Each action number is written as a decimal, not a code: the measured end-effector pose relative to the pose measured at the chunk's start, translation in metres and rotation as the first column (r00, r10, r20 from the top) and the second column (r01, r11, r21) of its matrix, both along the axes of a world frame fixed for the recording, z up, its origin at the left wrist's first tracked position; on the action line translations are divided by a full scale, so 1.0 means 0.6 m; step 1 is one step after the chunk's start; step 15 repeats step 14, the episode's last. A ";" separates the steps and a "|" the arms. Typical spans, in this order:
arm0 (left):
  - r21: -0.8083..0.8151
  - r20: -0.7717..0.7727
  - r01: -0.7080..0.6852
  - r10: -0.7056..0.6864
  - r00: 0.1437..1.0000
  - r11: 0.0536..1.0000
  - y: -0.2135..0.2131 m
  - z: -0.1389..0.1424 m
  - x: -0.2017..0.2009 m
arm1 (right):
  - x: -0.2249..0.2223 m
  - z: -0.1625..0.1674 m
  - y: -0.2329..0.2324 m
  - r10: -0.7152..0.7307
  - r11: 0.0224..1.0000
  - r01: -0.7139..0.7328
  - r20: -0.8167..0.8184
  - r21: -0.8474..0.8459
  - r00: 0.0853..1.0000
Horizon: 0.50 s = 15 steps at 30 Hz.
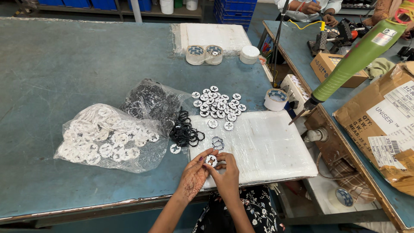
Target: The person repeatedly picks small white circular components and black rubber rings from a table, fits the rings onto the components, and places the assembled units on a white foam sheet. The process is repeated continuously throughout the clip.
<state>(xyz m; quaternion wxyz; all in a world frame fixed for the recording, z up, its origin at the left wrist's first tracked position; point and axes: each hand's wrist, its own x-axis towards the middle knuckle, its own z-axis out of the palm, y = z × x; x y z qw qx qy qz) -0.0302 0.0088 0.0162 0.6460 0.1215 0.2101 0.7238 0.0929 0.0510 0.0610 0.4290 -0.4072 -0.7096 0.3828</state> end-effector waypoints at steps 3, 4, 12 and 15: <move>0.004 -0.002 -0.007 0.007 1.000 1.000 0.001 -0.002 -0.001 | -0.001 0.001 -0.001 -0.016 1.000 0.015 -0.002 -0.027 1.000; 0.002 -0.003 -0.010 0.010 1.000 1.000 0.001 -0.001 -0.001 | 0.000 0.002 -0.003 -0.019 0.999 0.019 -0.008 -0.034 1.000; -0.029 -0.013 -0.032 0.032 0.999 0.999 -0.002 0.009 0.002 | 0.001 0.002 -0.003 -0.018 0.998 0.017 -0.012 -0.052 1.000; -0.005 -0.015 -0.034 0.034 0.999 0.999 0.000 0.008 0.003 | 0.000 0.001 0.000 -0.012 0.999 0.012 -0.006 -0.049 1.000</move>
